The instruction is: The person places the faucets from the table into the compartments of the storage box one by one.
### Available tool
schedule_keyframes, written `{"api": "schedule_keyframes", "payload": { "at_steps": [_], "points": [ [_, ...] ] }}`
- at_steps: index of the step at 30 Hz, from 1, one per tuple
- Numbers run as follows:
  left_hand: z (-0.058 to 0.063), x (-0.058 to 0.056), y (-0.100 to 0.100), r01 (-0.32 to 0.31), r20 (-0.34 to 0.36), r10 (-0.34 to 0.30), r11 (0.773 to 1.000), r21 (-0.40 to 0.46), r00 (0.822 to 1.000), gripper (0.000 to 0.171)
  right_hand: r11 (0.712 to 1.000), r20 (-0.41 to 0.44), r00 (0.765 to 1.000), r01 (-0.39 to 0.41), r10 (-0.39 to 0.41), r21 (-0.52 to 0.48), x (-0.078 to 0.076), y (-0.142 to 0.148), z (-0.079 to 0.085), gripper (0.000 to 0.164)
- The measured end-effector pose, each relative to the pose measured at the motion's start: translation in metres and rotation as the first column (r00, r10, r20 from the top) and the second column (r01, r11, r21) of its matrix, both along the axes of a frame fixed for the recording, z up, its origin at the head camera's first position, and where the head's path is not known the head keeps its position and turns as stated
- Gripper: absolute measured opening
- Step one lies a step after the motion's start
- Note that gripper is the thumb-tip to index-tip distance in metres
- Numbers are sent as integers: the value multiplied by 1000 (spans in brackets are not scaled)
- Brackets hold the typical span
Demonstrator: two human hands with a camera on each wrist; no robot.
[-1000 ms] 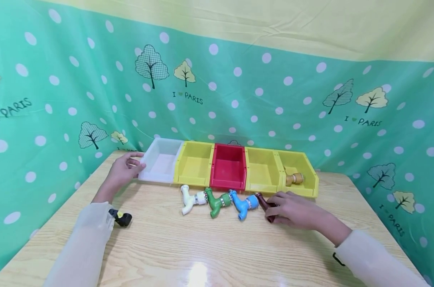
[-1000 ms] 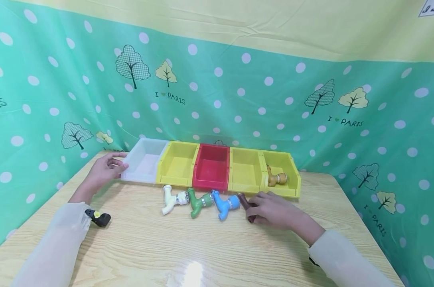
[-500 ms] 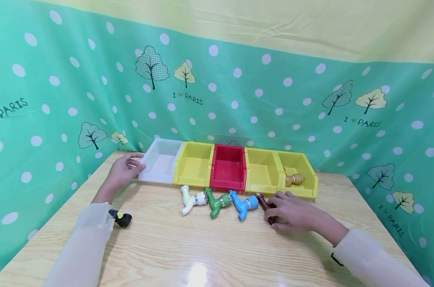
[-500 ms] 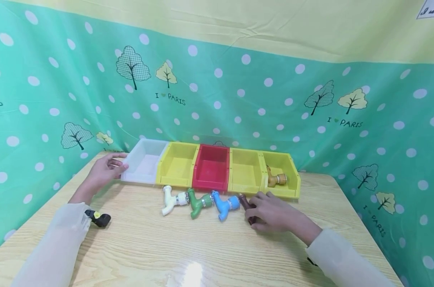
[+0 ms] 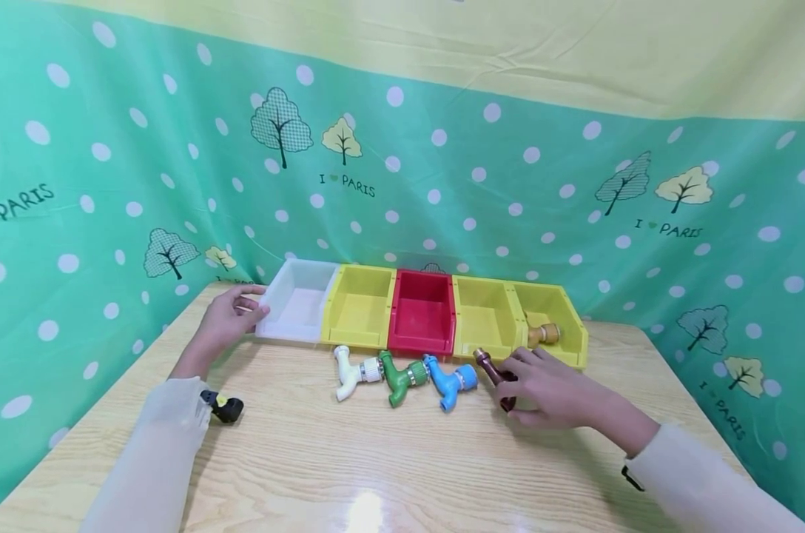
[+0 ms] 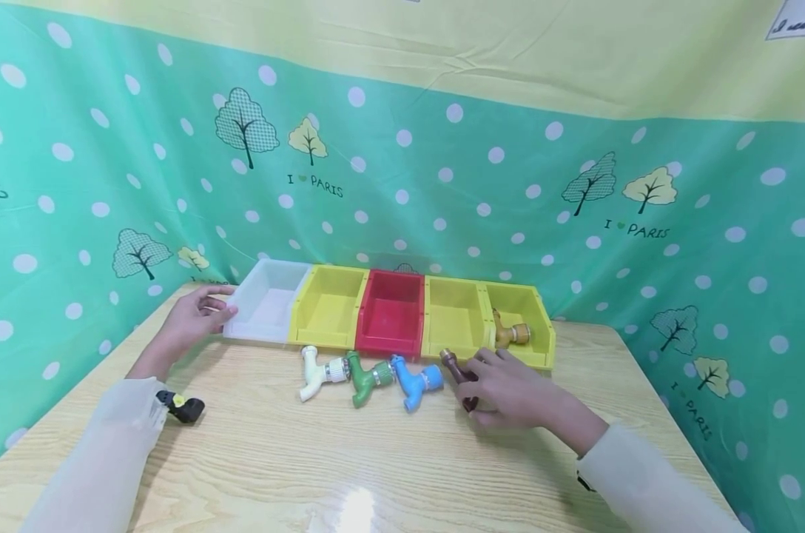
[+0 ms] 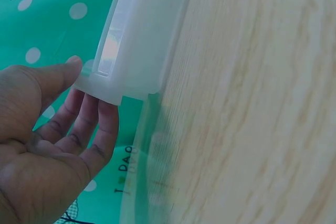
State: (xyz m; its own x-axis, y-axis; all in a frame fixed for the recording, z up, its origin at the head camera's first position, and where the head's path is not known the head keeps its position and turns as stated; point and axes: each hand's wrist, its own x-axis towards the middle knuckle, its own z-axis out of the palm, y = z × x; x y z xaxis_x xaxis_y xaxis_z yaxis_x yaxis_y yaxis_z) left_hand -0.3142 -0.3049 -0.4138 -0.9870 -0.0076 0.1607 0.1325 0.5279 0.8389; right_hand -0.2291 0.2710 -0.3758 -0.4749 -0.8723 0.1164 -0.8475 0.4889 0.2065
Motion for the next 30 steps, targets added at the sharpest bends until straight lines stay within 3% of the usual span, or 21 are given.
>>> {"api": "schedule_keyframes", "payload": {
  "at_steps": [9,16,30],
  "points": [
    [-1,-1,1,-9,11,9,1000,-7,1000,52,1000,-46,999,7,-8,-7,-13,-1,13,22],
    [1,-1,1,-10,14,10,1000,-9,1000,53,999,-72,997,32,-33,-23,-32,-4,21,18],
    [0,-1,0,5,8,-5,1000,9,1000,54,987,-2,987,158,-158,-19,-70,-21,27,16]
  ]
}}
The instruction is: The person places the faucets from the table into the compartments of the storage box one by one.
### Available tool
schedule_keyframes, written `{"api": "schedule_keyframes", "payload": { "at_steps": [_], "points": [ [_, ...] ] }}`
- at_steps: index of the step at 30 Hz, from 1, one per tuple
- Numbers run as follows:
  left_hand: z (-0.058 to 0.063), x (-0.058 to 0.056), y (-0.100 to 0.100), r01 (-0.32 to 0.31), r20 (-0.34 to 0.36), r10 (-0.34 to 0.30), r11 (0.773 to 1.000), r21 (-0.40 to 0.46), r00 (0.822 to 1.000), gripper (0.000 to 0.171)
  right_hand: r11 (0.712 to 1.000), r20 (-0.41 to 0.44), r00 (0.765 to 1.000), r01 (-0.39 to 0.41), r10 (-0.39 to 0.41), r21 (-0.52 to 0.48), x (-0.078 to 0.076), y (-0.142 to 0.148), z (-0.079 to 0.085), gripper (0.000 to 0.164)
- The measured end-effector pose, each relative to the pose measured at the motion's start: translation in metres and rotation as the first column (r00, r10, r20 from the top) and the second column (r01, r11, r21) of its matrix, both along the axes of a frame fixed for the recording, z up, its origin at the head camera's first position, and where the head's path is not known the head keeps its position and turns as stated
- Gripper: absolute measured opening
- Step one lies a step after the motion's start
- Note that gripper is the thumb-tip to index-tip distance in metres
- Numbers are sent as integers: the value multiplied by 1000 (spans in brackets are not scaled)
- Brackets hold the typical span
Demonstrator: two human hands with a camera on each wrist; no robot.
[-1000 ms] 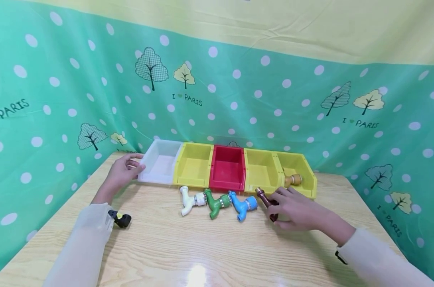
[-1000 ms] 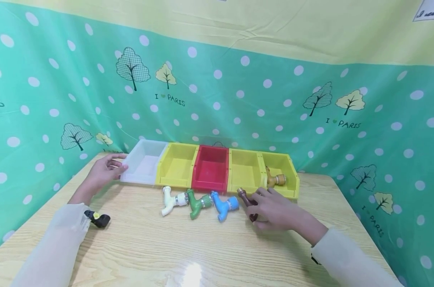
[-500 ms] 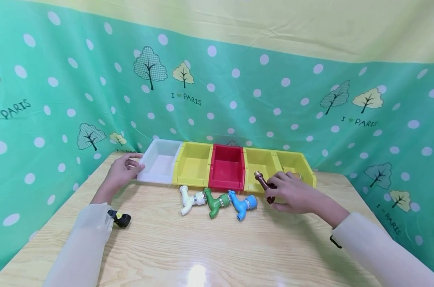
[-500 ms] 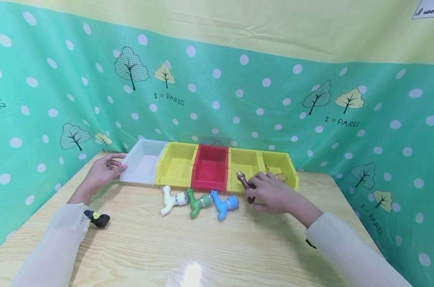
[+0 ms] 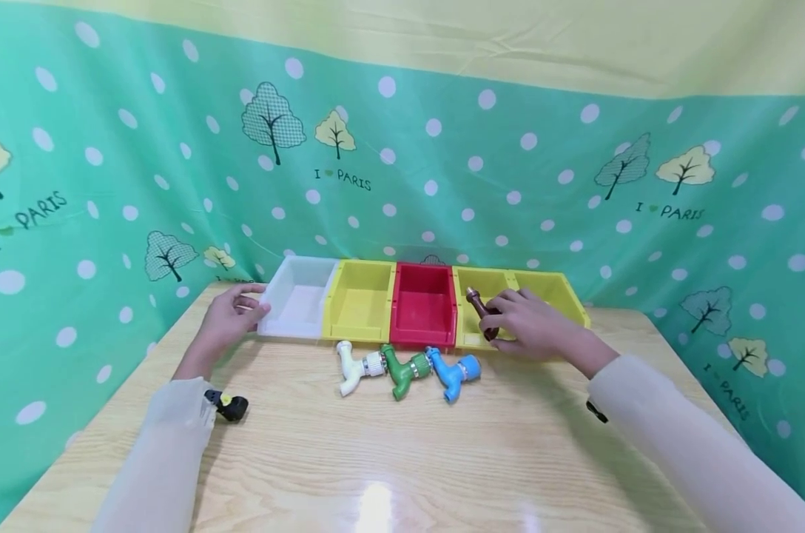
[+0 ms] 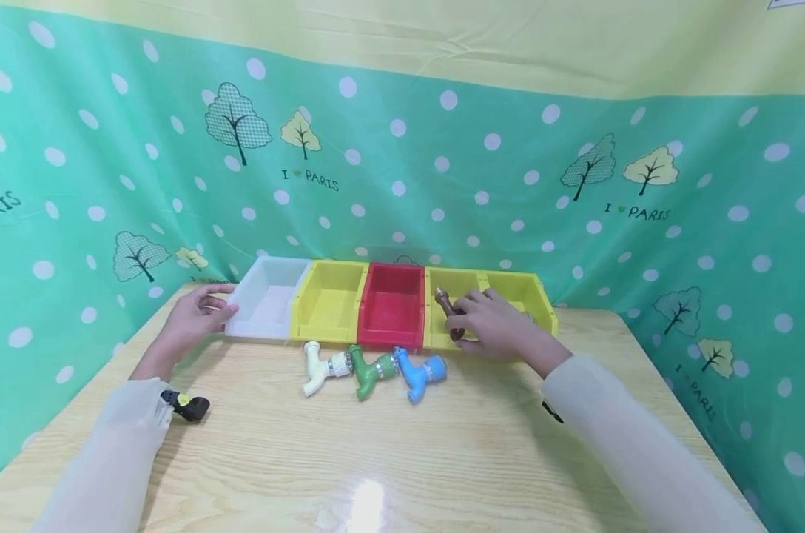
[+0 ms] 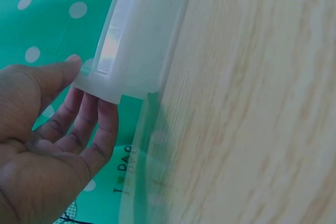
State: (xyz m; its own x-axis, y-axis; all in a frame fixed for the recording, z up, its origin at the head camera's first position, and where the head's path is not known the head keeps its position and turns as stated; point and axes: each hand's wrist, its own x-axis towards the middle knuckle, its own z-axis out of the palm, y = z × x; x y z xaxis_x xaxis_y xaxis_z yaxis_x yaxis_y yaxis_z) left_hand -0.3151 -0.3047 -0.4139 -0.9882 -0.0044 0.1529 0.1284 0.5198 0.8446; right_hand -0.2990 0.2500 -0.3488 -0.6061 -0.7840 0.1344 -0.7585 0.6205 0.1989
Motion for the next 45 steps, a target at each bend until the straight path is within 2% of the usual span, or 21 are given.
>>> {"api": "schedule_keyframes", "payload": {
  "at_steps": [8,17,22,26,33,45],
  "points": [
    [4,-1,1,-1,8,1,1000,6,1000,55,997,64,995,73,-75,34,-19,-7,3,24],
    [5,-1,4,6,9,-6,1000,-15,1000,54,984,204,962,173,-179,46,-34,-13,2,25],
    [4,-1,3,7,6,-7,1000,-16,1000,55,984,260,949,162,-176,71,-44,-19,1,16],
    [1,1,2,1,17,-1,1000,-11,1000,55,986,296,941,144,-164,88,-51,-22,-6,9],
    [0,2,3,5,18,-5,1000,-6,1000,57,979,337,919,177,-203,105,-58,-23,-13,10],
    [-3,2,2,-4,0,4,1000,-19,1000,56,974,366,903,197,-225,112,-63,-26,-23,7]
  ]
}}
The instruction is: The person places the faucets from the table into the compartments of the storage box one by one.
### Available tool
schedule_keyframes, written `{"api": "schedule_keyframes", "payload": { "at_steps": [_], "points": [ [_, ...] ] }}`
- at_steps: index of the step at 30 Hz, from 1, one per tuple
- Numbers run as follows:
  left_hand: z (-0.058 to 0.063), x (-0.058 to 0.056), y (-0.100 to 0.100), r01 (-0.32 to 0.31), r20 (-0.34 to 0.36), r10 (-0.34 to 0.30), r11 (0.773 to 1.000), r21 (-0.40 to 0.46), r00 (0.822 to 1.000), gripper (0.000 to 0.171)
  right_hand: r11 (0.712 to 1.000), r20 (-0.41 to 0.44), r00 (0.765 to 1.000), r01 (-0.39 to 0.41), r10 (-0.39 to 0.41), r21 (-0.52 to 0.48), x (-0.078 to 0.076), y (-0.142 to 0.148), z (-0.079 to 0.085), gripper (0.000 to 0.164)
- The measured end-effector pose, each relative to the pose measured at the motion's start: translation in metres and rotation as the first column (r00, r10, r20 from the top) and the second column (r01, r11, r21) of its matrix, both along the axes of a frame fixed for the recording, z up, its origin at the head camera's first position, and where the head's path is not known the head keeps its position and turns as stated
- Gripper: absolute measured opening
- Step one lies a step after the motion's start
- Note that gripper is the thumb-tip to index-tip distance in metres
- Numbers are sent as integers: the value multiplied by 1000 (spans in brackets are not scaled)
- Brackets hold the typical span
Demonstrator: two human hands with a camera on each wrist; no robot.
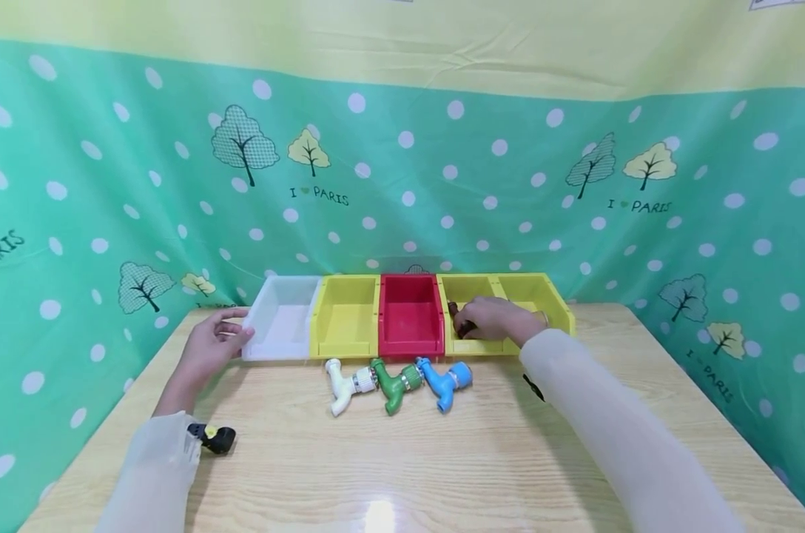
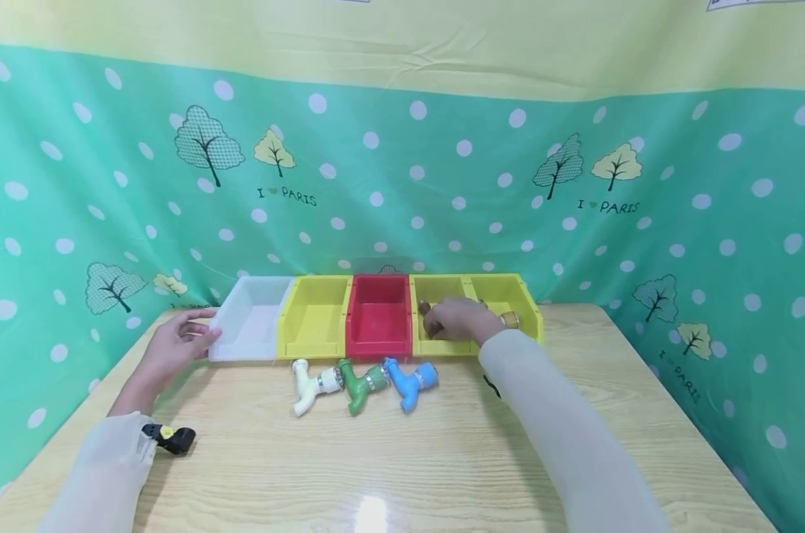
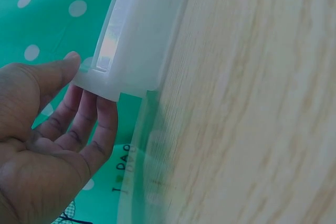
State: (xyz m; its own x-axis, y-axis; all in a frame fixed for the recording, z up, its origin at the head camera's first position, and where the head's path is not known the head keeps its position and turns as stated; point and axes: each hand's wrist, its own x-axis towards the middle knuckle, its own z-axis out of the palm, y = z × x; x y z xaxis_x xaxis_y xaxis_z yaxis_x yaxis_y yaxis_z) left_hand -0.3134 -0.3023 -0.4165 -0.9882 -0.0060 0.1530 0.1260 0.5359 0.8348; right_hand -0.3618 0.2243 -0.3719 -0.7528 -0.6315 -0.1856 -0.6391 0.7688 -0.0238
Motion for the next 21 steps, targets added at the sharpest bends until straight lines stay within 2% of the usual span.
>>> {"api": "schedule_keyframes", "payload": {
  "at_steps": [6,10,16,21],
  "points": [
    [-2,-1,1,-2,3,2,1000,11,1000,55,1000,-4,1000,-2,2,1,1,0,0,6],
    [-4,4,-2,-19,16,19,1000,18,1000,54,999,-1,999,-32,32,-2,1,-5,2,8],
    [1,-2,3,5,-3,-5,1000,7,1000,54,999,-26,1000,1,-2,-39,7,-2,11,12],
    [2,-1,1,-4,1,4,1000,6,1000,52,996,-43,999,2,-6,-91,11,-5,21,14]
  ]
}}
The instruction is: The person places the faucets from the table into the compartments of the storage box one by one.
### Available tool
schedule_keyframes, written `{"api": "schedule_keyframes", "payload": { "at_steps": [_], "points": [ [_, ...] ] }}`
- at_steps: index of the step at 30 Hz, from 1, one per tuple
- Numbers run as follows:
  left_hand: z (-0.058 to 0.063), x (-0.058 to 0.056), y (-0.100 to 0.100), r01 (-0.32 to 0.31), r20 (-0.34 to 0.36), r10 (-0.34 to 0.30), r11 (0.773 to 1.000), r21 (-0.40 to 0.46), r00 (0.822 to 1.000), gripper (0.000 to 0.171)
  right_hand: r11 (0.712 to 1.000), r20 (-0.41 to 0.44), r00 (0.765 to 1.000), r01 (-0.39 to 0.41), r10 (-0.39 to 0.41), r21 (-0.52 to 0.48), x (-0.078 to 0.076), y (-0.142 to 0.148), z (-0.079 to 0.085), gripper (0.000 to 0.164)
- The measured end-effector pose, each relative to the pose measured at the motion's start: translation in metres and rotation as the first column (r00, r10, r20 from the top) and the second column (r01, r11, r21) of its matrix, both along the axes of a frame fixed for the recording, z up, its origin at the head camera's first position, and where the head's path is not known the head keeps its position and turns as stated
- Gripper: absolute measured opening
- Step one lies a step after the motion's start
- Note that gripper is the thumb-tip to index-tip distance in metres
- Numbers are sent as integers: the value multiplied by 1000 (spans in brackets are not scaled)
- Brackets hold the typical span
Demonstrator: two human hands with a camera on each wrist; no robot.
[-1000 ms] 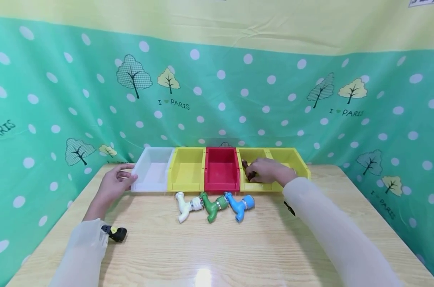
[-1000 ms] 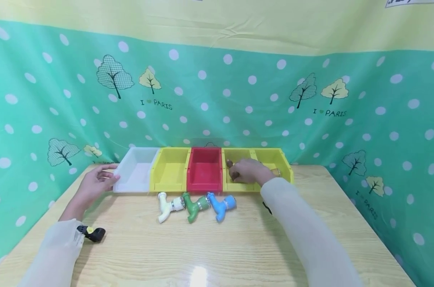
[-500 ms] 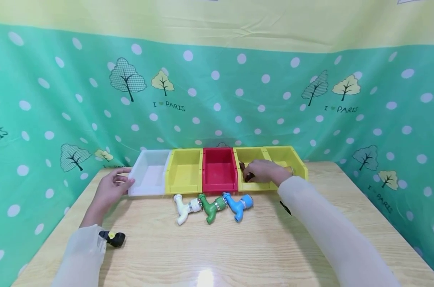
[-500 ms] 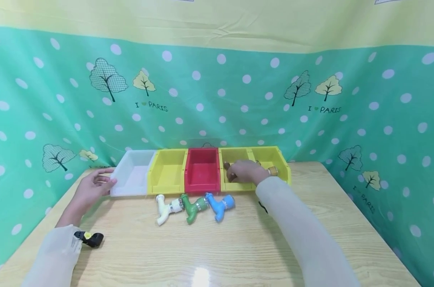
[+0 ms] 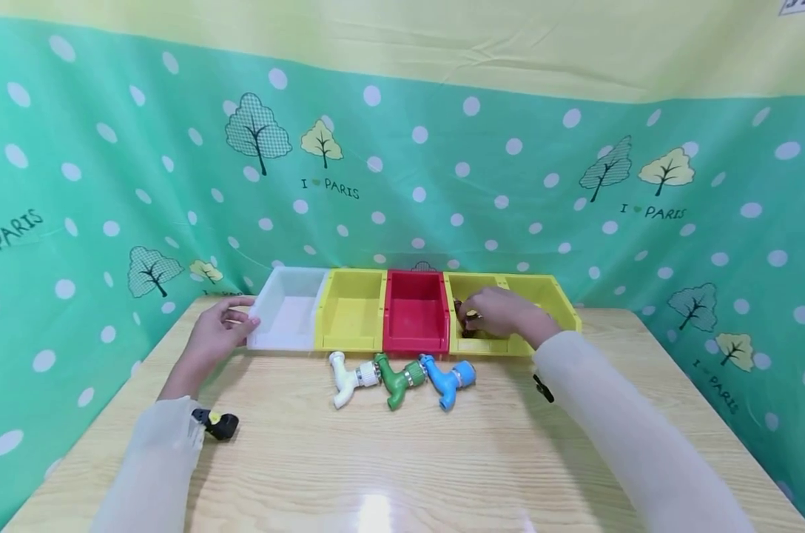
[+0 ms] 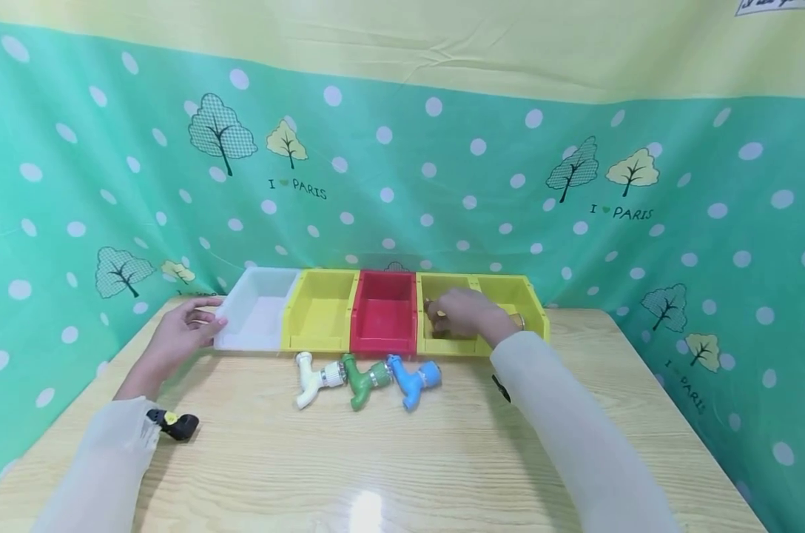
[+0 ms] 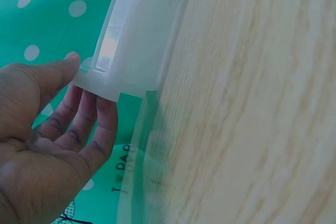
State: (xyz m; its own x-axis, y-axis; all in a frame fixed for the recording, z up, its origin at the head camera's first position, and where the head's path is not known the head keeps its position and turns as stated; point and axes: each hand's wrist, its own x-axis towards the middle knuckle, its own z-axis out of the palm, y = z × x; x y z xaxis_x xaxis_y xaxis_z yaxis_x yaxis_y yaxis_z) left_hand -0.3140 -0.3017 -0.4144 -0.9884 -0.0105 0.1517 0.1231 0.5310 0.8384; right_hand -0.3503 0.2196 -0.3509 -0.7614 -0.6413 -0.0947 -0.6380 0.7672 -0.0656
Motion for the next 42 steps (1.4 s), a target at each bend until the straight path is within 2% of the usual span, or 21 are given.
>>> {"api": "schedule_keyframes", "payload": {
  "at_steps": [6,11,16,20,32,36,42],
  "points": [
    [4,-1,0,16,-12,-16,1000,-16,1000,52,999,-42,999,17,-19,-36,9,1,9,18],
    [6,-5,1,18,-11,-18,1000,-10,1000,52,999,-124,992,-27,21,-44,20,2,14,17],
    [8,-7,2,27,-12,-27,1000,5,1000,53,996,-252,964,-88,81,-20,34,2,15,17],
    [9,-6,1,27,-10,-27,1000,0,1000,53,987,-302,940,-159,156,14,47,-3,12,22],
    [7,-4,-1,23,-3,-23,1000,-3,1000,53,953,-332,894,-286,302,99,77,-17,-13,32],
    [4,-3,-2,24,-7,-24,1000,6,1000,54,941,-310,889,-311,337,129,84,-21,-21,35],
    [-1,-2,-1,11,8,-11,999,33,1000,55,929,-234,901,-337,365,152,90,-22,-24,42]
  ]
}}
